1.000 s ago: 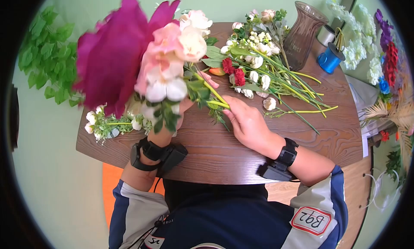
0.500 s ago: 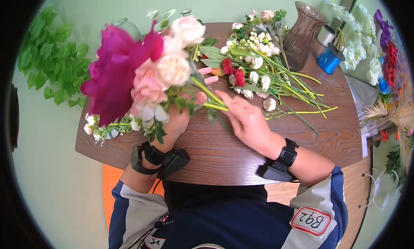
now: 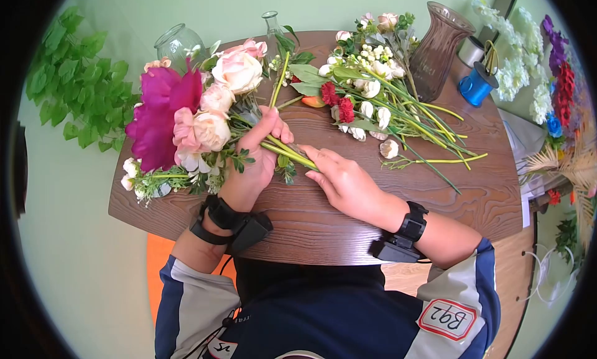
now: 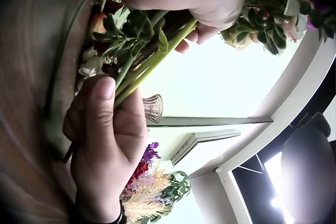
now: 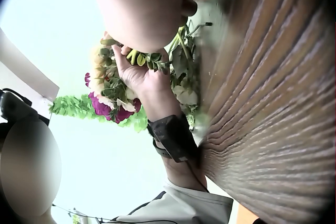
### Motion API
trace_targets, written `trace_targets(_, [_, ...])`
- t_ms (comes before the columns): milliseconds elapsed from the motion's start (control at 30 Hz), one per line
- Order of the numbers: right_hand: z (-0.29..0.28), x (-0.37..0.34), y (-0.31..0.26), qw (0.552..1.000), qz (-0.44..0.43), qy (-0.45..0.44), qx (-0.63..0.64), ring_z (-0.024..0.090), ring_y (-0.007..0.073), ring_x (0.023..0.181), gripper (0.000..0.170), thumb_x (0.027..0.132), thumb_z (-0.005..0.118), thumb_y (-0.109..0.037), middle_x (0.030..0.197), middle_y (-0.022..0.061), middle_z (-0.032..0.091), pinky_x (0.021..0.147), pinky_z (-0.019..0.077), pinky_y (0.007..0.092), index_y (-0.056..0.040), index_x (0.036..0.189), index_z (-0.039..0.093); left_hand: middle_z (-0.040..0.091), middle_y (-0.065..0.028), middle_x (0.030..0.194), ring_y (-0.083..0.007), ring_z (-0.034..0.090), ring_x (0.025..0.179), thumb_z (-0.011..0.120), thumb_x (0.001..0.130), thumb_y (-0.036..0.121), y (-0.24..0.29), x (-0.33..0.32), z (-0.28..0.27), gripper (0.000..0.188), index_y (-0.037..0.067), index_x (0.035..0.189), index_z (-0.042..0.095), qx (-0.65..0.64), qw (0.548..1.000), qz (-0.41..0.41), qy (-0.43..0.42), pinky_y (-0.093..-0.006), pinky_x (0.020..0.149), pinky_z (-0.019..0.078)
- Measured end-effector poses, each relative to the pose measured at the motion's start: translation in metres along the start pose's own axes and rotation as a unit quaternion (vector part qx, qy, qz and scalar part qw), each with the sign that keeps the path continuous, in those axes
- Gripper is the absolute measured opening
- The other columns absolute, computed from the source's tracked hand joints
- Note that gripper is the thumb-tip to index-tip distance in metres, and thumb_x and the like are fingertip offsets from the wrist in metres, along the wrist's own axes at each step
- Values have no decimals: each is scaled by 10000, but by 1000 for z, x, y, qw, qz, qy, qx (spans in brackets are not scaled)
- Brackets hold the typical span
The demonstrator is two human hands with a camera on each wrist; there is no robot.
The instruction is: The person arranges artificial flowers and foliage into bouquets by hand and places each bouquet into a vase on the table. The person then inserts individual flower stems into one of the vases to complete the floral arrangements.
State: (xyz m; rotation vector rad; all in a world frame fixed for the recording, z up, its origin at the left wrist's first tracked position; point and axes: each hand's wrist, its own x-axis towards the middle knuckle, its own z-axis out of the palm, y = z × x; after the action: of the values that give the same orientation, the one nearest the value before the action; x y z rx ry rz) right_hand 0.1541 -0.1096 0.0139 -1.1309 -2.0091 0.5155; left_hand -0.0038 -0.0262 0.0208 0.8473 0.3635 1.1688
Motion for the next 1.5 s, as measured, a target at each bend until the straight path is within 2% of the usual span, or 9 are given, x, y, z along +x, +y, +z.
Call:
trace_targets(200, [4, -1, 5, 998, 1, 4, 58, 576, 376, 933, 420, 842, 572, -73, 1031, 231, 575, 784, 473, 354, 24, 1230, 444, 563, -91, 820, -239, 564, 821, 556, 863, 163, 8, -3, 19, 174, 37, 968, 497, -67, 997, 9, 30, -343, 753, 451])
trace_targets(267, [5, -3, 7, 996, 9, 0, 84, 590, 365, 892, 417, 836, 583, -79, 977, 227, 588, 748, 477, 349, 19, 1220, 456, 536, -64, 803, -192, 535, 780, 556, 854, 138, 7, -4, 15, 172, 40, 981, 495, -57, 997, -5, 56, -319, 727, 433])
trace_targets(333, [3, -3, 5, 994, 17, -1, 110, 604, 353, 851, 413, 830, 595, -86, 923, 224, 601, 713, 481, 344, 14, 1211, 468, 495, -32, 774, -141, 481, 712, 542, 846, 105, 1, 2, -7, 165, 46, 990, 487, -99, 994, -29, -27, -288, 687, 399])
trace_targets(400, [-4, -2, -4, 980, 130, -73, 128, 618, 324, 712, 347, 819, 612, -99, 775, 204, 602, 613, 470, 346, -3, 1141, 523, 428, 1, 716, -102, 413, 653, 528, 839, 77, 9, 1, 4, 127, 62, 953, 474, -99, 995, -29, -8, -260, 641, 356])
trace_targets(500, [-3, -3, 1, 987, 114, -69, 88, 594, 327, 606, 255, 820, 607, -112, 676, 187, 581, 543, 447, 363, -23, 1054, 560, 359, 24, 661, -73, 375, 621, 525, 837, 74, 19, 2, 6, 89, 84, 860, 440, -97, 995, 11, 11, -228, 610, 328])
trace_targets(833, [-4, -4, 11, 992, 118, -38, 8, 538, 386, 600, 169, 874, 533, -175, 624, 192, 547, 527, 402, 439, -25, 797, 523, 364, 25, 671, -74, 358, 614, 512, 834, 69, 26, 8, 0, 82, 69, 870, 439, -88, 994, 59, 5, -222, 610, 322])
trace_targets(933, [-2, -5, 16, 993, 115, -21, 28, 540, 355, 571, 174, 881, 523, -173, 608, 176, 545, 525, 400, 413, -23, 796, 542, 428, -18, 753, -119, 423, 701, 508, 817, 24, 25, 8, -7, 234, 74, 1027, 416, -107, 990, 62, -63, -275, 705, 352])
trace_targets(1100, [-4, -5, 21, 982, 141, -31, 118, 497, 201, 543, 185, 892, 501, -160, 598, 112, 537, 535, 390, 320, -11, 819, 582, 432, -59, 870, -145, 421, 784, 534, 720, 60, 26, 6, 2, 391, 18, 1095, 432, -45, 992, 96, -65, -280, 768, 360])
trace_targets(1500, [-7, -4, 17, 977, 166, -45, 127, 482, 159, 562, 186, 890, 508, -163, 626, 87, 548, 546, 389, 301, -14, 822, 596, 446, -82, 939, -167, 447, 817, 557, 646, 90, 24, 7, -5, 528, 9, 1151, 424, -54, 986, 112, -110, -307, 820, 372])
